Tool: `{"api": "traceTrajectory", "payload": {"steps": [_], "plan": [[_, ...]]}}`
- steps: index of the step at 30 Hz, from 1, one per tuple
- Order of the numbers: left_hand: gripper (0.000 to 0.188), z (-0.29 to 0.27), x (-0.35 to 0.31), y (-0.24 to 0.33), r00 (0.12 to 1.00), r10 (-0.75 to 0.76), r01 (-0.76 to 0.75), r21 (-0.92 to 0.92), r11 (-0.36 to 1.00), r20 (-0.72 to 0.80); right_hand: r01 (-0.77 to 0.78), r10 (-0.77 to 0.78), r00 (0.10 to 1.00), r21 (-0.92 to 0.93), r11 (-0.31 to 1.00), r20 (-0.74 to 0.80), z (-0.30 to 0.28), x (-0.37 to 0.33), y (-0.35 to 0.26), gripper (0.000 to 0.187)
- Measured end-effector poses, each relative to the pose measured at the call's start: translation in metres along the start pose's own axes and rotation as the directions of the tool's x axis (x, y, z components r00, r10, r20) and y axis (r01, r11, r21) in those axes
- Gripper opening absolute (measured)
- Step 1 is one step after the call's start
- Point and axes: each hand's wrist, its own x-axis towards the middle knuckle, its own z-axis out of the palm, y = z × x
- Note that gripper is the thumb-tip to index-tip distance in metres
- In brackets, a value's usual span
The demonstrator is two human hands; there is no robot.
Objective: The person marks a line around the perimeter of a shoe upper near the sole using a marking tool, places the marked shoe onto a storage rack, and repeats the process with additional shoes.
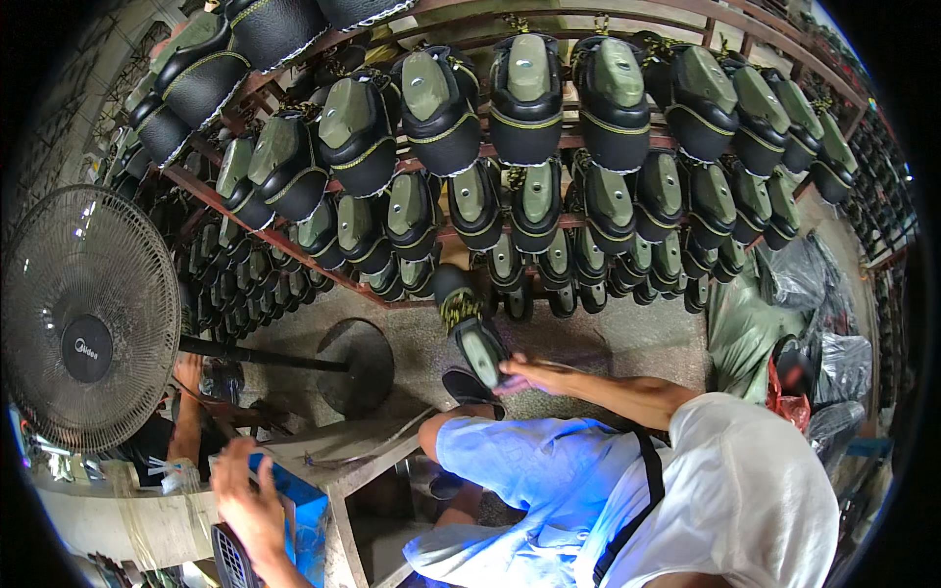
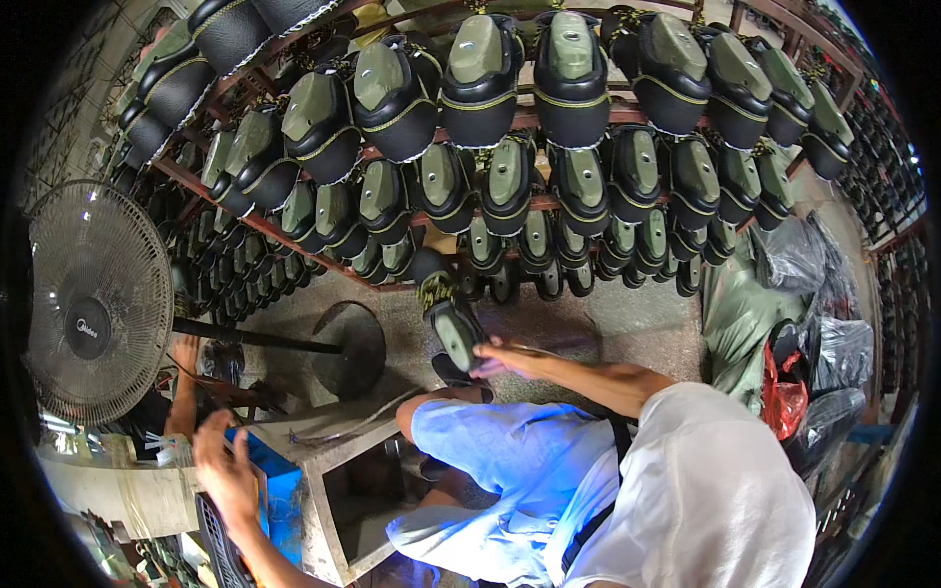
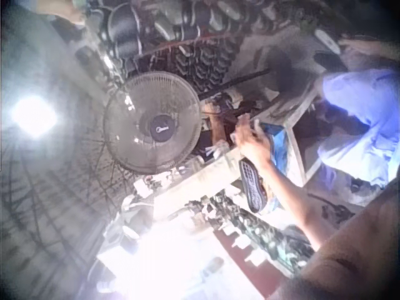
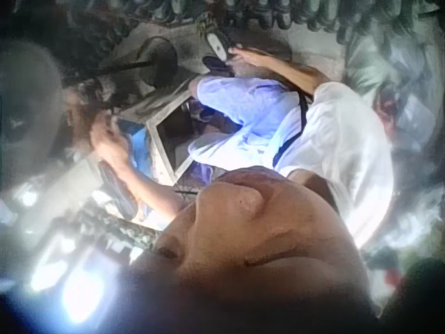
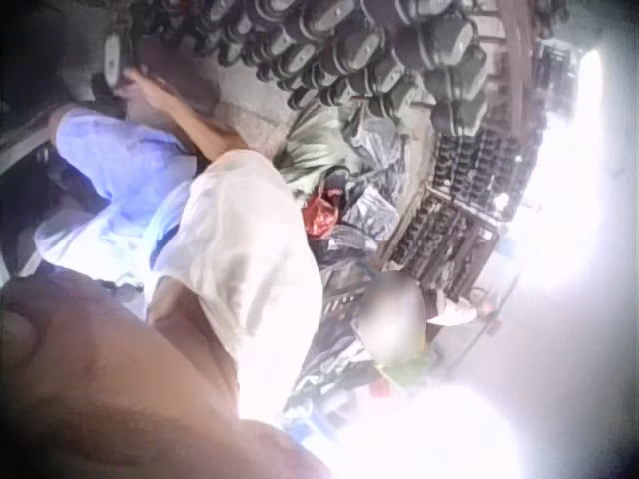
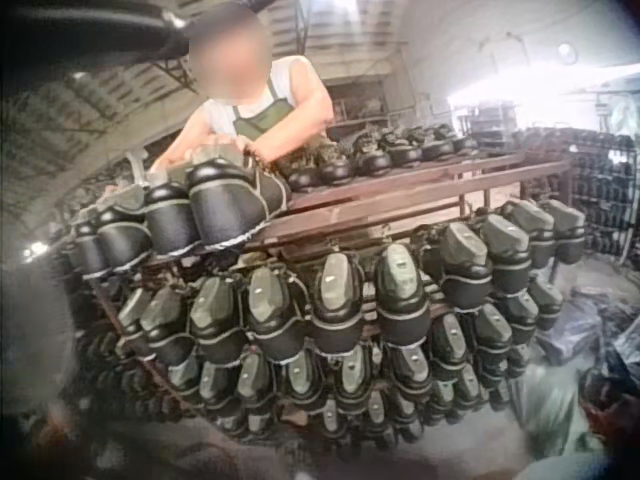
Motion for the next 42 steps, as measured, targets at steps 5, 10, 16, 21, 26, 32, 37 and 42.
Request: {"api": "traceTrajectory", "payload": {"steps": [5, 10, 16, 21, 26, 32, 37, 42], "plan": [[0.018, 0.011, 0.008, 0.008, 0.967, -0.223, 0.251, -0.316, 0.915, 0.123, 0.299, -0.144, 0.929, 0.460, 0.836, -0.342, -0.021, 0.124, -0.060, 0.078], [0.018, 0.018, 0.000, -0.002, 0.933, -0.295, 0.353, -0.375, 0.857, 0.205, 0.422, -0.139, 0.832, 0.452, 0.786, -0.537, -0.033, 0.152, -0.040, 0.089], [0.019, 0.013, 0.002, 0.008, 0.940, -0.285, 0.327, -0.252, 0.911, 0.187, 0.468, 0.042, 0.661, 0.456, 0.757, -0.749, -0.101, 0.006, 0.003, 0.104], [0.018, 0.011, 0.006, 0.007, 0.969, -0.227, 0.242, -0.201, 0.949, 0.094, 0.509, -0.011, 0.666, 0.443, 0.738, -0.746, -0.119, 0.010, -0.087, 0.067], [0.017, 0.010, 0.008, 0.005, 0.977, -0.203, 0.215, -0.309, 0.927, 0.070, 0.508, -0.070, 0.736, 0.480, 0.715, -0.674, -0.129, 0.035, -0.061, 0.053], [0.016, 0.012, 0.002, -0.006, 0.990, -0.140, 0.129, -0.230, 0.965, -0.033, 0.313, -0.075, 0.812, 0.324, 0.893, -0.579, -0.110, -0.061, -0.037, 0.044], [0.018, 0.014, 0.004, -0.002, 0.986, -0.154, 0.128, -0.280, 0.951, -0.071, 0.194, -0.145, 0.922, 0.104, 0.975, -0.358, -0.109, -0.103, -0.072, 0.060], [0.021, 0.012, 0.012, 0.003, 0.984, -0.178, 0.173, -0.364, 0.915, 0.019, 0.203, -0.135, 0.907, 0.135, 0.970, -0.398, -0.107, -0.038, -0.064, 0.058]]}}
